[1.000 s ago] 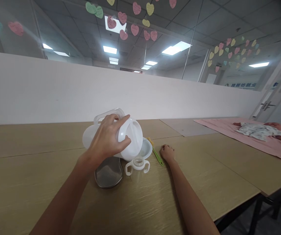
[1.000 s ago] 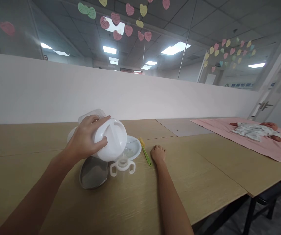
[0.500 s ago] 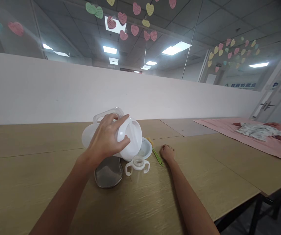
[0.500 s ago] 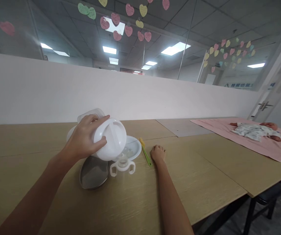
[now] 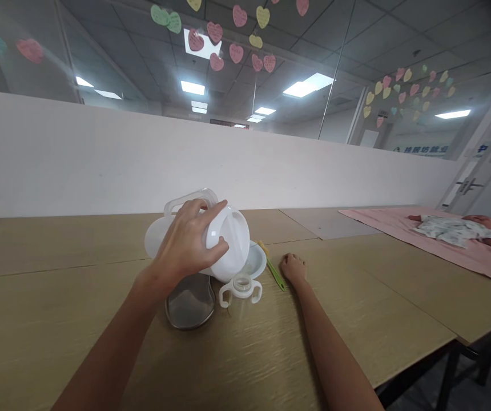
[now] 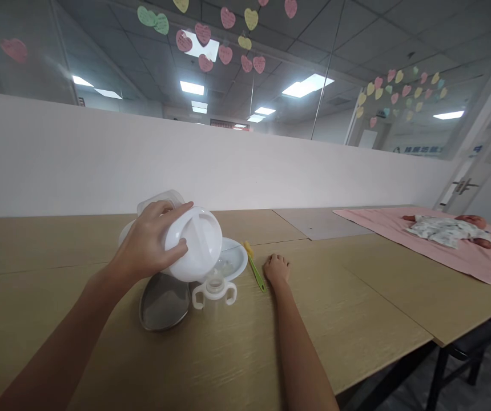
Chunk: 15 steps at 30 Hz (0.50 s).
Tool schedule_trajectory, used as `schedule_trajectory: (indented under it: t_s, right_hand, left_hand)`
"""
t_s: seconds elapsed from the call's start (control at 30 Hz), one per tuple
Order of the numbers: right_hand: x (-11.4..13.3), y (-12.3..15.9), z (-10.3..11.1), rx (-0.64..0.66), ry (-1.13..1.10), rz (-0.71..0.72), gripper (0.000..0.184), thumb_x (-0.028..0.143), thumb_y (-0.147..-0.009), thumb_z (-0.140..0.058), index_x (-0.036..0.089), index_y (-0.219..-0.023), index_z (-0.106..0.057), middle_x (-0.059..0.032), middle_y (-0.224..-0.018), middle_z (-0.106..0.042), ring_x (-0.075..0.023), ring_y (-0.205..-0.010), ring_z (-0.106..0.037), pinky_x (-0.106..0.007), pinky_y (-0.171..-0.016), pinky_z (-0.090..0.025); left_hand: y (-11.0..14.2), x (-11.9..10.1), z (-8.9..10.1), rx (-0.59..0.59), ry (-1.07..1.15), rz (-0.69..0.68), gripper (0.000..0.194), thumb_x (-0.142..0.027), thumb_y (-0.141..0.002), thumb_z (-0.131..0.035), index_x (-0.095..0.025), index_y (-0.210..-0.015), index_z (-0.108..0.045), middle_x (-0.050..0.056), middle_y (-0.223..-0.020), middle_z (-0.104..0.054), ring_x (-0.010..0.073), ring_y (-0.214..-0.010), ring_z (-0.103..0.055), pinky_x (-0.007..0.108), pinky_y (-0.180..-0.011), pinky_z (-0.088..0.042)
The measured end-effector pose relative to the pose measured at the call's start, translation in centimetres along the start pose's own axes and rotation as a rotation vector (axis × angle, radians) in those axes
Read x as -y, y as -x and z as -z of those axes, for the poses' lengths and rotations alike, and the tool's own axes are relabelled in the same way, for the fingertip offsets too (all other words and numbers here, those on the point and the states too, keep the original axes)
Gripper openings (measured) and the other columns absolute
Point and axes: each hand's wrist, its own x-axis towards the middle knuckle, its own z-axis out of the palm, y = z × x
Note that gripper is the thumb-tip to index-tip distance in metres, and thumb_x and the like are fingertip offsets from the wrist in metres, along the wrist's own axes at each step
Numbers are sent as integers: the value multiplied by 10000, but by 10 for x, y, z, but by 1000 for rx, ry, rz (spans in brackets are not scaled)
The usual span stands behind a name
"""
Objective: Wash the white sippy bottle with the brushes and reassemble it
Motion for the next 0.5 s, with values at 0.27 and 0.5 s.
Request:
schedule_trajectory:
  t_s: [0.27,0.5]
  right_hand:
    - [0,0,1,5,4,4,345,231,-861,-336,139,-1099,-567,-143,-1133,-555,-241,-1074,-478,-357,-889,-304]
    - [-1,2,0,1,1,11,342,229,-855,-338,140,-1089,-571,-138,-1120,-566,-239,-1074,-481,-362,-885,-310]
  left_hand:
    - [0,-2,2,-9,26,24,566,-309,-666,-495,-193,-1220,-504,67,-985,-495,244,-966,-475,430,-863,-410]
    - [-2,31,-8,-342,338,315,538,-294,-710,-467,-173,-1235,-484,73,-1167,-517,256,-1082,-477,417,-936,-410]
